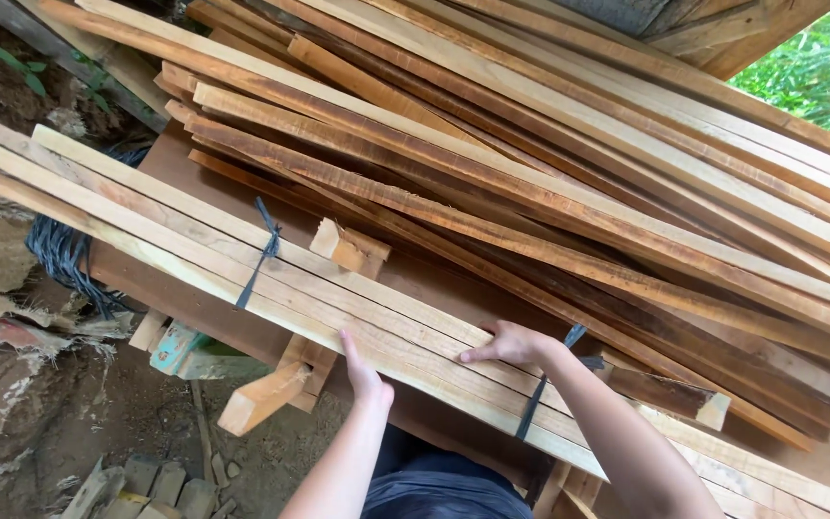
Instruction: Organizing and bundling thin wooden strips on a workbench.
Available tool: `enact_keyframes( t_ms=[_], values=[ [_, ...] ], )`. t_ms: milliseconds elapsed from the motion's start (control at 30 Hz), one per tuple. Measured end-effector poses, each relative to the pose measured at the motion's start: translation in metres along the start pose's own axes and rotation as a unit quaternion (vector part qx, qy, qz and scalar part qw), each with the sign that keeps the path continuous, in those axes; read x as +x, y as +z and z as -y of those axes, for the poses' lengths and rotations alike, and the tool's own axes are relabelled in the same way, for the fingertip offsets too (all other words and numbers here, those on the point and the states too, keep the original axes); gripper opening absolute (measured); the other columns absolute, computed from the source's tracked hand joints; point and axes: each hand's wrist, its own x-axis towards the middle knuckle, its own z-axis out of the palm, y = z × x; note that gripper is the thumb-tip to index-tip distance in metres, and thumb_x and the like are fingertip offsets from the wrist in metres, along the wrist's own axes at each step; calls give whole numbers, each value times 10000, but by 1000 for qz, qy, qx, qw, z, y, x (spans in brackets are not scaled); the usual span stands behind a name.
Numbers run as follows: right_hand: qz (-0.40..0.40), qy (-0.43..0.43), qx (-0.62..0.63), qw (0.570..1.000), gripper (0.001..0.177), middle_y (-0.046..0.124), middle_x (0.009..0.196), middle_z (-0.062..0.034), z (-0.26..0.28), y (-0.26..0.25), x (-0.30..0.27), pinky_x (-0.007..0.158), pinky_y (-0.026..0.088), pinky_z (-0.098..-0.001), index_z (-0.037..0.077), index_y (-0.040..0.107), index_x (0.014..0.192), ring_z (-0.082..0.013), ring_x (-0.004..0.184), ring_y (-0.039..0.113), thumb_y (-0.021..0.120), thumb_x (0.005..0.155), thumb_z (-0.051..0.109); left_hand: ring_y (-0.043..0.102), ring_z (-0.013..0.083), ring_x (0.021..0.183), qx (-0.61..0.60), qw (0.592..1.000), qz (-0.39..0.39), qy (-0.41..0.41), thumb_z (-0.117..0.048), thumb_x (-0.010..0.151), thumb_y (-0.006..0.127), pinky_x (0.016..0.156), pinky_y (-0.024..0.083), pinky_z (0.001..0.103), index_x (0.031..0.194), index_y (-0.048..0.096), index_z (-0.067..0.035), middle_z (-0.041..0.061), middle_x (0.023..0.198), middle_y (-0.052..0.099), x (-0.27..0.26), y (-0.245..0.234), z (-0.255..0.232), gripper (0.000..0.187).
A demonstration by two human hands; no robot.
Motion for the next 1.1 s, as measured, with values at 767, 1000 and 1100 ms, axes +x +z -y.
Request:
enact_keyframes(
  t_ms=[767,1000,1100],
  values=[
    [-235,8,-146,961,1014,706,1247,-201,-4,20,-390,998,556,-459,85,580,1344,-342,1165,684,660,660,830,187,293,1545,-11,993,99,65,-805,785,414,1210,202,589,1631,99,-323,15,1695,148,-295,66,14,1024],
    [-283,73,-105,951,966,768,1163,-148,-44,73,-504,995,570,-421,128,626,1323,-287,1128,725,709,639,804,338,317,1492,-40,975,213,43,-836,771,451,1185,290,555,1610,238,-248,58,1657,315,-371,65,78,1047],
    [-286,100,-76,950,993,756,1179,-161,-94,95,-530,999,570,-425,119,607,1343,-297,1142,715,723,632,803,348,326,1482,-9,971,237,9,-848,761,443,1175,303,562,1612,249,-239,66,1649,325,-404,66,115,1065]
  ],
)
